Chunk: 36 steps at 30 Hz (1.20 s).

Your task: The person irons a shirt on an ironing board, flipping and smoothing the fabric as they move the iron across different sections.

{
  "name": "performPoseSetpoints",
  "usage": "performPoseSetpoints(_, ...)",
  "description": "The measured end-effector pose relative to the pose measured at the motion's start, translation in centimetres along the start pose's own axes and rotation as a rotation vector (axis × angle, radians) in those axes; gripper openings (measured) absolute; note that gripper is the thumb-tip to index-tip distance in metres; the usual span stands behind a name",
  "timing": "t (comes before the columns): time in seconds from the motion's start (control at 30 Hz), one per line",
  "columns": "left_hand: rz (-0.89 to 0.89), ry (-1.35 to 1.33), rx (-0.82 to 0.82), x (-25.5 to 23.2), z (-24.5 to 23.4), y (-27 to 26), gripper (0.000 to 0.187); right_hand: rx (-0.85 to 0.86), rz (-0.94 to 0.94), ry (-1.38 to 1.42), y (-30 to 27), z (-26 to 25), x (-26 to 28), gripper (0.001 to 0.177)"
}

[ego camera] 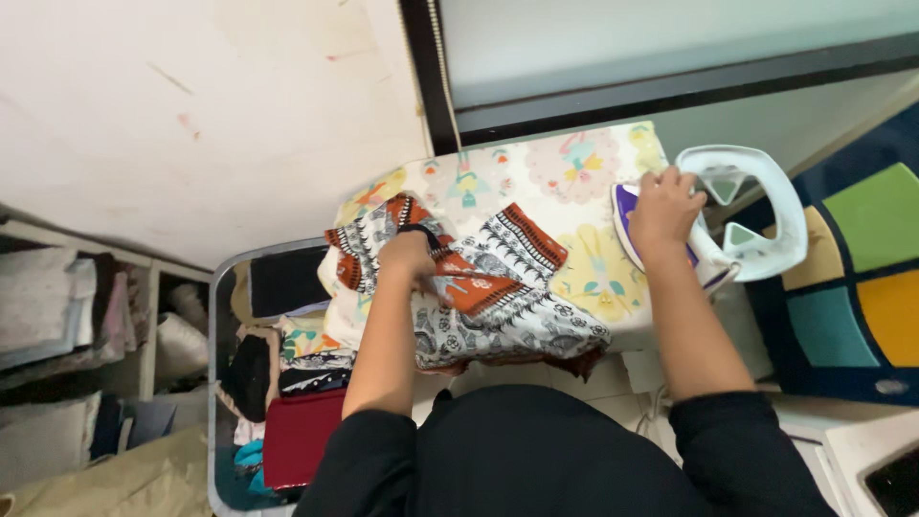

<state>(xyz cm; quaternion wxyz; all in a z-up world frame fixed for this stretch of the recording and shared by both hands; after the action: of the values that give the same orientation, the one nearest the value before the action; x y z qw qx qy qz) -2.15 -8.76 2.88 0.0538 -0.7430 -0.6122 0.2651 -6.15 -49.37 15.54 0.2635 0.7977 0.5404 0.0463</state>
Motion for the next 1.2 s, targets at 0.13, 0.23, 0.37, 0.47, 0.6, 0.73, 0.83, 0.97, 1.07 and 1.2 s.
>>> performPoseSetpoints(0.13,0.123,0.048,-0.248,-2.3,-1.5,0.8,0.028,0.194,-0.174,0.383,-4.8,1.5,6.5,0.034)
performPoseSetpoints(0.23,0.275,-0.219,-0.391,-5.9,-1.1,3.7,0.039,0.516,-0.008,0.659,-8.3,5.2,8.7,0.046)
performPoseSetpoints(0.37,0.302,-0.175,-0.535,-10.4,0.6,7.0,0.047,0.496,-0.001,0.688,-9.7,6.6,9.1,0.037)
performPoseSetpoints(0.47,0.332,-0.175,-0.561,-12.5,1.6,9.3,0.03,0.676,0.097,0.834,-9.6,10.3,8.3,0.034)
performPoseSetpoints(0.6,0.382,-0.346,-0.643,-14.6,2.3,11.1,0.022,0.657,0.259,1.032,-9.0,12.2,5.6,0.034)
performPoseSetpoints(0.73,0.426,-0.295,-0.637,-16.2,2.0,11.8,0.025,0.283,0.095,0.806,-6.8,5.7,2.3,0.028)
performPoseSetpoints(0.83,0.413,-0.244,-0.661,-14.8,1.6,10.8,0.034,0.03,0.036,0.389,-3.5,1.0,-1.0,0.039)
performPoseSetpoints(0.97,0.285,-0.163,-0.527,-9.5,1.5,7.5,0.042,0.355,0.175,0.145,-0.3,3.4,-4.0,0.059)
performPoseSetpoints(1.07,0.217,-0.129,-0.47,-6.9,1.5,3.9,0.049,0.566,0.181,0.251,-0.8,4.4,-3.3,0.051)
performPoseSetpoints(1.2,0.184,-0.182,-0.402,-5.2,2.0,3.1,0.053,0.589,0.084,0.298,-1.5,1.2,2.0,0.057)
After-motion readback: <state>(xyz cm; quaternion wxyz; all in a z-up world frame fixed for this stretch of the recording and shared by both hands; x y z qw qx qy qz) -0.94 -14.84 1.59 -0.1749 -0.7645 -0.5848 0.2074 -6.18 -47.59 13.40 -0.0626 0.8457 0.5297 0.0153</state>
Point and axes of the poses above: each hand's wrist, its own y-axis towards the middle knuckle, its own z-axis out of the palm, x = y × z, the point moved 10 cm from there along y, towards the middle knuckle, and after that the axes turned 10 degrees about z, right-handed, at the moved point
